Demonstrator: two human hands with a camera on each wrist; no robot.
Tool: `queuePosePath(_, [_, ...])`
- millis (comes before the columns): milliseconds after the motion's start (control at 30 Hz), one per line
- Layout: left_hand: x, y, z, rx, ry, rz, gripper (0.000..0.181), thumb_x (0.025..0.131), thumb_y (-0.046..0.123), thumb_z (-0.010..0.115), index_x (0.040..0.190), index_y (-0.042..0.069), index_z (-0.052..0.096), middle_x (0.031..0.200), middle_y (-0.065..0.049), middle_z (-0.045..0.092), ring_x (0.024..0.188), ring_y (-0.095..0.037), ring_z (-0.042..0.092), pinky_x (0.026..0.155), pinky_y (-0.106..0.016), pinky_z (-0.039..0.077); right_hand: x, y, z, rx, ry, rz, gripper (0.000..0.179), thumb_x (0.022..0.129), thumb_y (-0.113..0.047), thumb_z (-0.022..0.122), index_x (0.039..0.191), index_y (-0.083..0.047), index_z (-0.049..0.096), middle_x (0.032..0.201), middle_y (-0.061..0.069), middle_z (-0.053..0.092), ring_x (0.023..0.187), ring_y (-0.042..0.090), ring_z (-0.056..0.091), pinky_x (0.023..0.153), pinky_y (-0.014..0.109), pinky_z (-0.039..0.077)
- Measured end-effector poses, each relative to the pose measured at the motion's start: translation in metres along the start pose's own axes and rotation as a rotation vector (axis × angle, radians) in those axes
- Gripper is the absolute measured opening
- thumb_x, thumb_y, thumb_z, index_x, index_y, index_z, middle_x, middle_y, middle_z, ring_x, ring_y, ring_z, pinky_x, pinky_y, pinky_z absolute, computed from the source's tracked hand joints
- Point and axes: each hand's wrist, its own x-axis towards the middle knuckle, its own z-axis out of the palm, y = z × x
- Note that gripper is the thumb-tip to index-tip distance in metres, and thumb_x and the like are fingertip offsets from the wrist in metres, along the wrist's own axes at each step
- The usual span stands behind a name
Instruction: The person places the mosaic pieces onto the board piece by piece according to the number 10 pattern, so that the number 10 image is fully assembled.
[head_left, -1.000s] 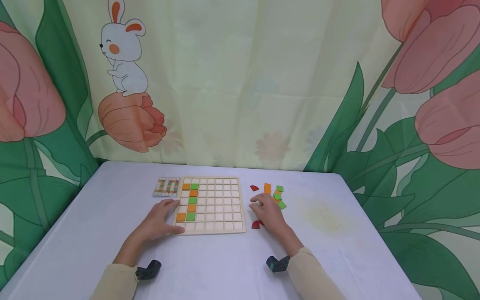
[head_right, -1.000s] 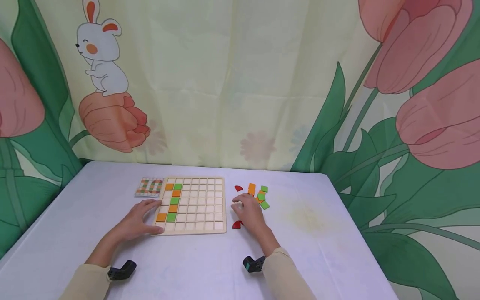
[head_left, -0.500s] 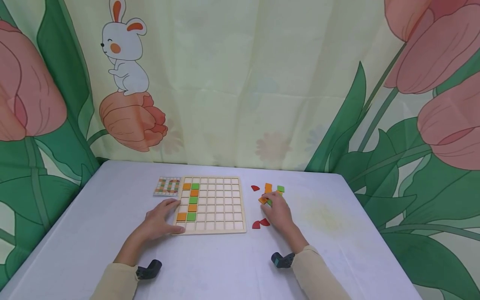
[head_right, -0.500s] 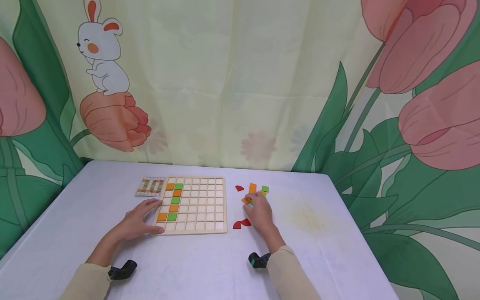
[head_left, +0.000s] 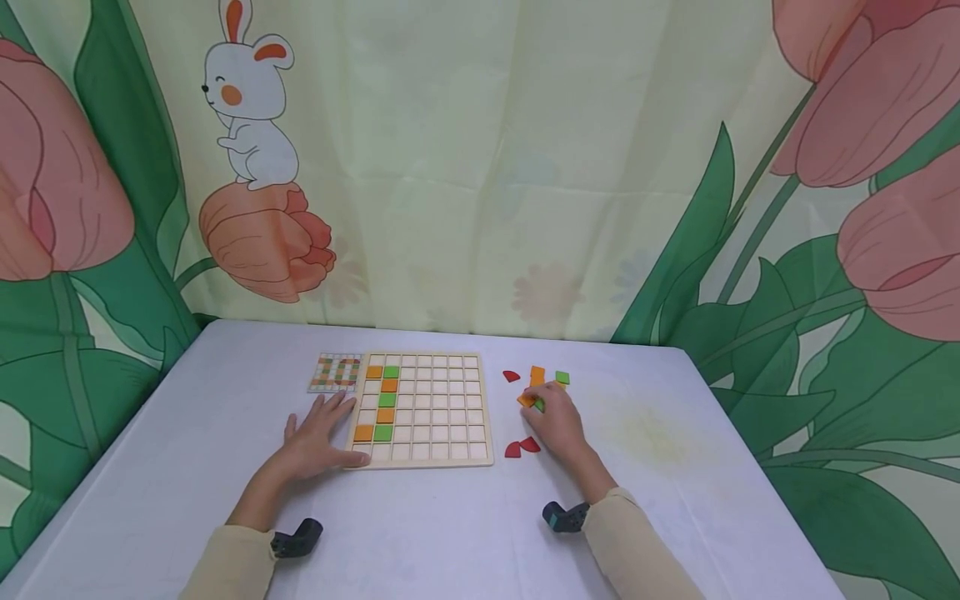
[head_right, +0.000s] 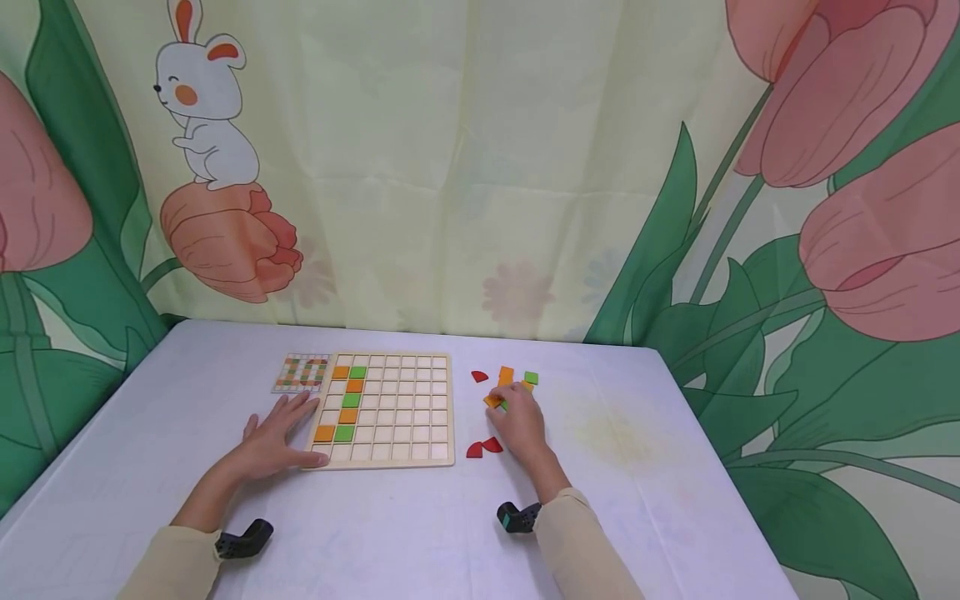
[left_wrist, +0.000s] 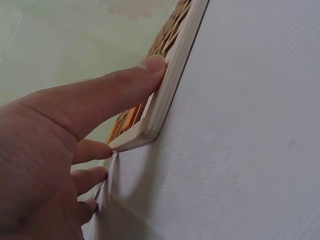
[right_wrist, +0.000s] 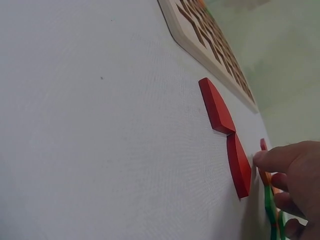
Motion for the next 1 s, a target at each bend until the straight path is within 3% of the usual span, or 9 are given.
queuePosePath(233, [0.001, 0.0, 0.0, 0.004, -0.007, -0.021, 0.109, 0.067, 0.056, 0.08, 0.15, 0.004, 0.032, 0.16, -0.02, 0.015, 0.147, -0.046, 0.002, 0.107, -0.071, -0.011, 0.0, -0.002, 0.0, -0.016, 0.015, -0.003, 0.034, 0.081, -0.018, 0.078, 0.114, -0.013, 0.07, 0.114, 0.008, 0.059, 0.112, 0.024, 0.056, 0.087, 0.038, 0.055])
queuePosePath(433, [0.001, 0.005, -0.001, -0.006, 0.04, -0.01, 0.107, 0.065, 0.051, 0.084, 0.149, 0.008, 0.034, 0.152, -0.023, 0.031, 0.14, -0.045, 0.025, 0.108, -0.065, 0.018, -0.001, -0.003, 0.001, -0.018, 0.024, 0.007, 0.036, 0.081, -0.018, 0.078, 0.116, -0.012, 0.07, 0.114, 0.007, 0.058, 0.112, 0.023, 0.056, 0.086, 0.037, 0.055])
queuePosePath(600, [0.0, 0.008, -0.003, -0.036, 0.031, -0.041, 0.109, 0.063, 0.046, 0.087, 0.15, 0.008, 0.033, 0.142, -0.02, 0.041, 0.127, -0.038, 0.043, 0.102, -0.058, 0.038, 0.0, -0.002, 0.001, -0.042, 0.033, 0.003, 0.036, 0.081, -0.019, 0.079, 0.115, -0.012, 0.07, 0.116, 0.009, 0.059, 0.113, 0.025, 0.056, 0.088, 0.039, 0.054])
queuePosePath(900, [-0.003, 0.01, -0.005, -0.023, -0.007, -0.077, 0.109, 0.061, 0.047, 0.088, 0.147, 0.002, 0.037, 0.135, -0.018, 0.042, 0.113, -0.031, 0.049, 0.096, -0.052, 0.044, 0.002, -0.002, -0.001, -0.05, 0.028, 0.016, 0.036, 0.082, -0.021, 0.078, 0.115, -0.01, 0.07, 0.122, 0.012, 0.058, 0.117, 0.028, 0.055, 0.092, 0.042, 0.052])
queuePosePath(1000, [-0.003, 0.01, -0.004, -0.017, -0.012, -0.072, 0.109, 0.062, 0.048, 0.088, 0.147, 0.003, 0.038, 0.137, -0.019, 0.041, 0.118, -0.033, 0.048, 0.099, -0.054, 0.042, 0.003, 0.0, 0.0, -0.043, 0.025, 0.023, 0.036, 0.082, -0.02, 0.077, 0.116, -0.011, 0.069, 0.125, 0.013, 0.057, 0.12, 0.029, 0.054, 0.093, 0.042, 0.052])
